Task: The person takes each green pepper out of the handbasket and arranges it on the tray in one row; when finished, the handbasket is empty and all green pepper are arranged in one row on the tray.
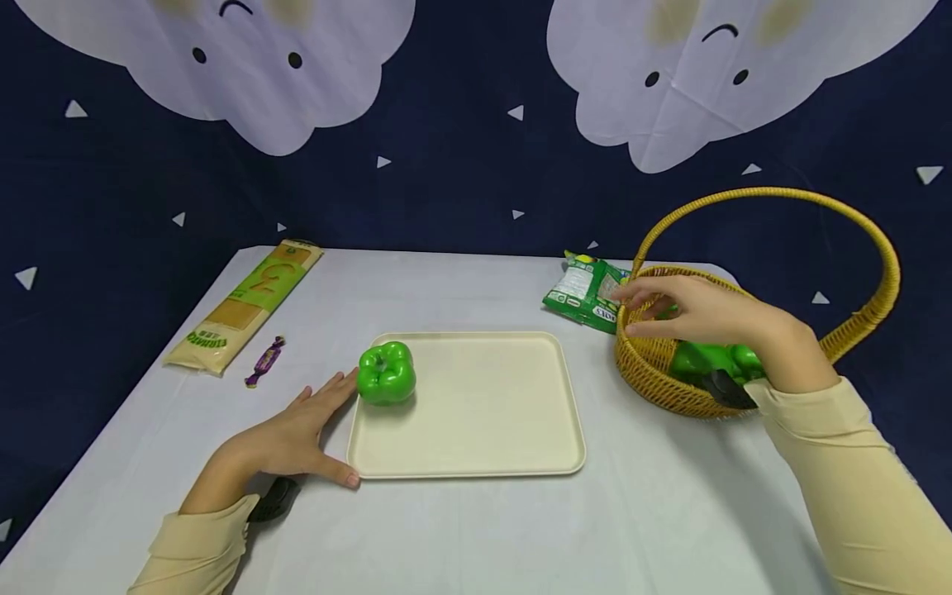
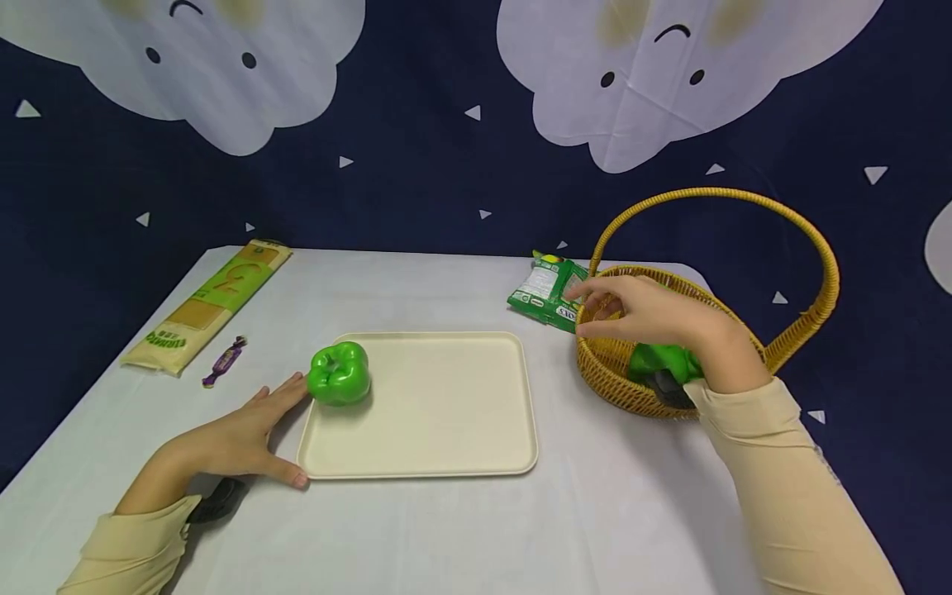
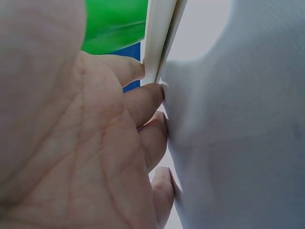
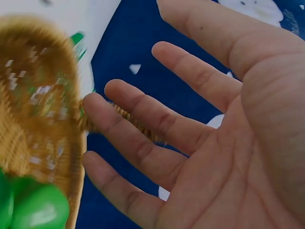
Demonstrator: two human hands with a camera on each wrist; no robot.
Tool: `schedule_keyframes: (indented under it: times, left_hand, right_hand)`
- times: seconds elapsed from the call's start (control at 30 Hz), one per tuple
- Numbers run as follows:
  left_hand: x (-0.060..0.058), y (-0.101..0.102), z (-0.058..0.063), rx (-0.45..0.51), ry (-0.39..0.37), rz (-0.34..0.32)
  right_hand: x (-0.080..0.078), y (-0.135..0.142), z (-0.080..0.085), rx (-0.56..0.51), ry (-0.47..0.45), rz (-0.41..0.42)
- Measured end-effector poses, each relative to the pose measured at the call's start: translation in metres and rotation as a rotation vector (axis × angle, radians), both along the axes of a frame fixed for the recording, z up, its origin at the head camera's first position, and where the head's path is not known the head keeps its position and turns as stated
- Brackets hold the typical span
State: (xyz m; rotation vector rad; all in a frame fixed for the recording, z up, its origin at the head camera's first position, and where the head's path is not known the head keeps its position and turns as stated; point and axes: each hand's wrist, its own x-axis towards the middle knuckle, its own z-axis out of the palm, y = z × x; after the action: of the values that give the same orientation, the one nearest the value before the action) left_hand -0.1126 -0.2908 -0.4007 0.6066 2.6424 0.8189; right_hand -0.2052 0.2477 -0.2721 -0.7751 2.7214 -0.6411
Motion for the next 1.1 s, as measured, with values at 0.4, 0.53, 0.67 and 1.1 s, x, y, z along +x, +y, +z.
schedule_keyframes:
  times: [0.4, 0.53, 0.67, 1.1]
  left_hand:
    - [0.001, 0.001, 0.001, 0.003, -0.013, 0.015]
    - [0.001, 0.001, 0.001, 0.004, -0.013, 0.015]
    - [0.001, 0.001, 0.001, 0.003, -0.014, 0.013]
    - [0.000, 0.001, 0.003, 0.008, -0.020, 0.010]
  right_hand:
    - [-0.002, 0.050, -0.014, 0.115, -0.143, -0.040]
    - [-0.002, 0.062, -0.016, 0.152, -0.216, -0.059]
    - [-0.002, 0.068, -0.020, 0.146, -0.260, -0.052]
    - [-0.004, 0.077, -0.021, 0.171, -0.322, -0.054]
